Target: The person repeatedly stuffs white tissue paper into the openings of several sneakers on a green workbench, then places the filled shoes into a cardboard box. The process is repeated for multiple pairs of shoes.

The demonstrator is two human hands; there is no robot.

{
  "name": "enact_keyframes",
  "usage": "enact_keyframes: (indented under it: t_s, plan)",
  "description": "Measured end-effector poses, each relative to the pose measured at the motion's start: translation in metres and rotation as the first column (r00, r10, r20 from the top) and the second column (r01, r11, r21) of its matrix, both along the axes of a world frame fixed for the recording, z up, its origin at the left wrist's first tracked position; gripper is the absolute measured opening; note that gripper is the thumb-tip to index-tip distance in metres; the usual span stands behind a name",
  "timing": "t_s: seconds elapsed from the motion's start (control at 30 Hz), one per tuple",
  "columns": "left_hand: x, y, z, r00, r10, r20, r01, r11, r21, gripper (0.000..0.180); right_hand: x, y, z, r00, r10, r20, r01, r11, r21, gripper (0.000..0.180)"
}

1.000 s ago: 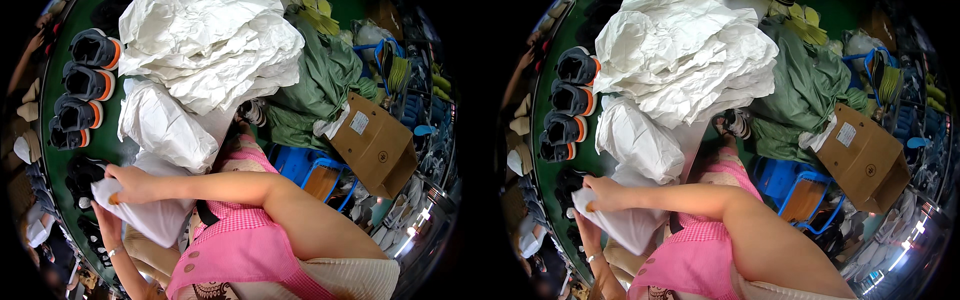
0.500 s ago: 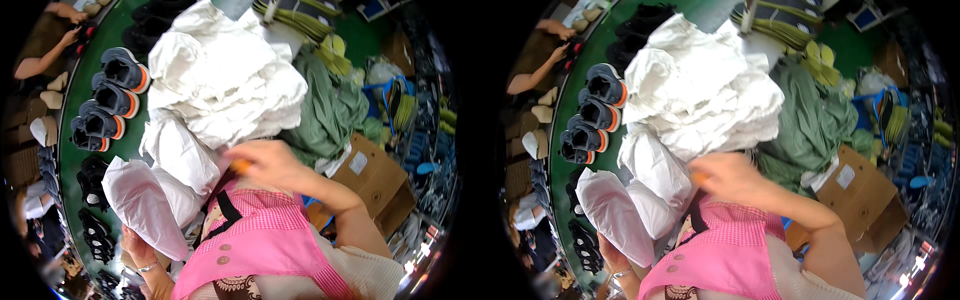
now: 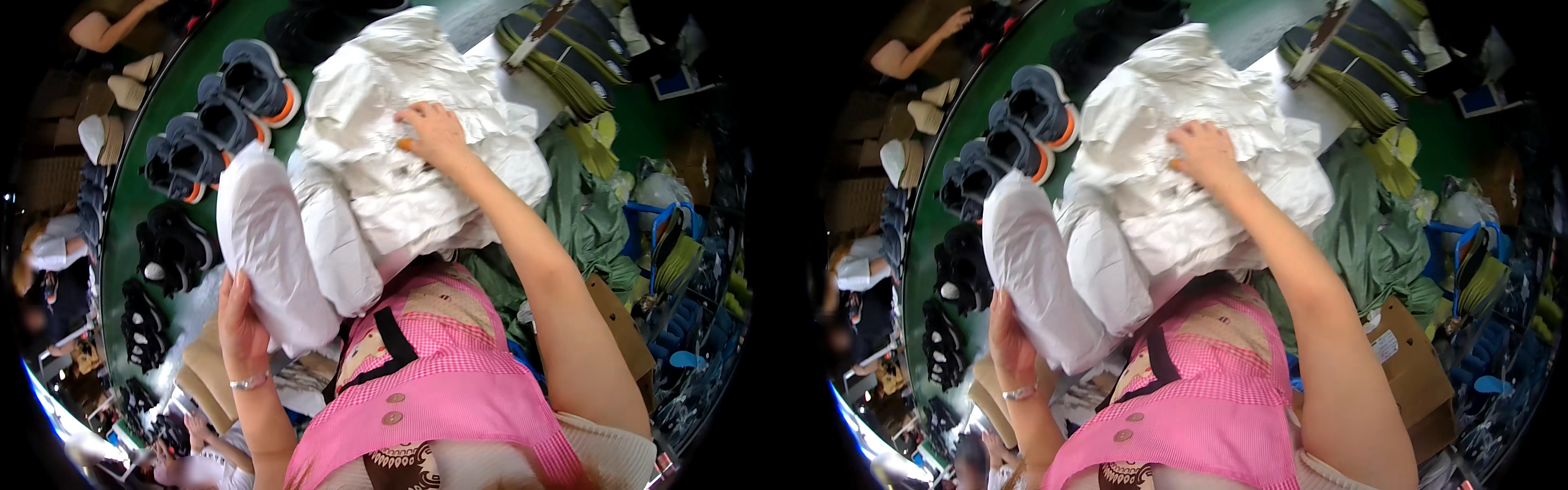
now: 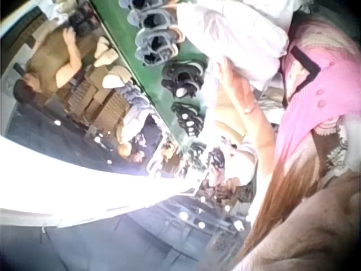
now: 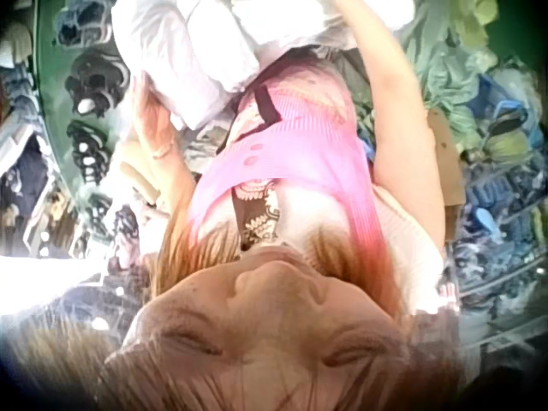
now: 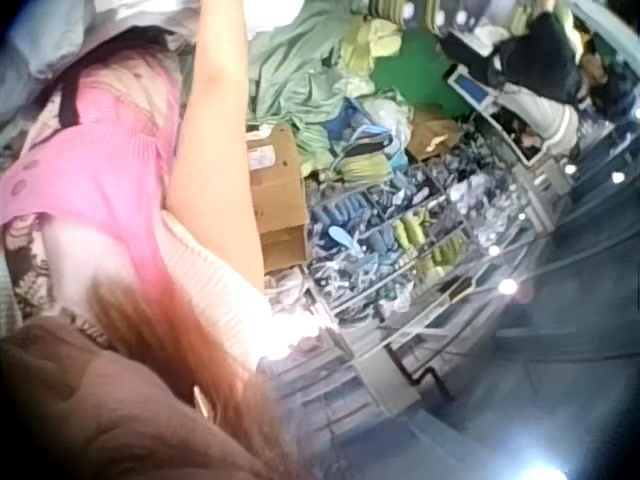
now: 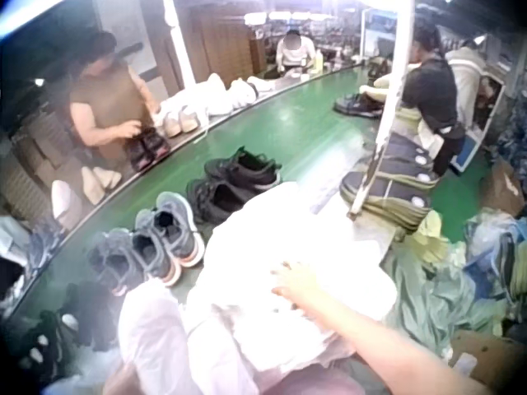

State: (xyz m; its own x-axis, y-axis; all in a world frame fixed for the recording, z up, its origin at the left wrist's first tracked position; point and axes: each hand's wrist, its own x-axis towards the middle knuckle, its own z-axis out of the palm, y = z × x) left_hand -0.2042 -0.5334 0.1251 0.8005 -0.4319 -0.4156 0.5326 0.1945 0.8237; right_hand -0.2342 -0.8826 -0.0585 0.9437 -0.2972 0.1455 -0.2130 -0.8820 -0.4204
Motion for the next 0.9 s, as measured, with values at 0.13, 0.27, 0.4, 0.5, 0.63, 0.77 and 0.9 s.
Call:
enact_keyframes:
  t_s: [0.13, 0.27, 0.4, 0.5, 0.63, 0.77, 0.9]
  plan:
    - [0.006, -0.007, -0.010, 0.995, 0.093, -0.037, -0.097, 0.986, -0.135, 0.042, -0.010, 0.003, -0.039, 0.967, -0.239, 0.083, 0.245, 0.967, -0.066, 0.036]
    - [0.009, -0.006, -0.023, 0.994, 0.083, -0.071, -0.092, 0.987, -0.132, 0.042, -0.009, -0.029, -0.057, 0.946, -0.302, 0.115, 0.318, 0.933, -0.166, 0.035]
    - [0.017, -0.011, -0.040, 0.992, 0.042, -0.118, -0.046, 0.998, -0.035, 0.041, -0.017, -0.125, -0.079, 0.940, -0.304, 0.154, 0.333, 0.914, -0.232, 0.037]
    - [0.018, -0.016, -0.043, 0.986, -0.008, -0.166, 0.006, 1.000, -0.010, 0.039, -0.004, -0.158, -0.081, 0.942, -0.291, 0.164, 0.326, 0.910, -0.257, 0.037]
    - [0.015, -0.018, -0.042, 0.987, 0.031, -0.157, -0.029, 0.999, 0.016, 0.037, 0.006, -0.166, -0.080, 0.929, -0.325, 0.176, 0.359, 0.907, -0.221, 0.036]
    - [0.011, -0.013, -0.035, 0.987, 0.065, -0.148, -0.067, 0.998, -0.011, 0.037, 0.012, -0.160, -0.043, 0.929, -0.345, 0.131, 0.346, 0.938, 0.022, 0.021]
    - [0.019, -0.020, -0.007, 0.995, 0.078, -0.069, -0.085, 0.990, -0.110, 0.036, 0.032, -0.163, 0.053, 0.952, -0.303, -0.046, 0.299, 0.951, -0.080, 0.020]
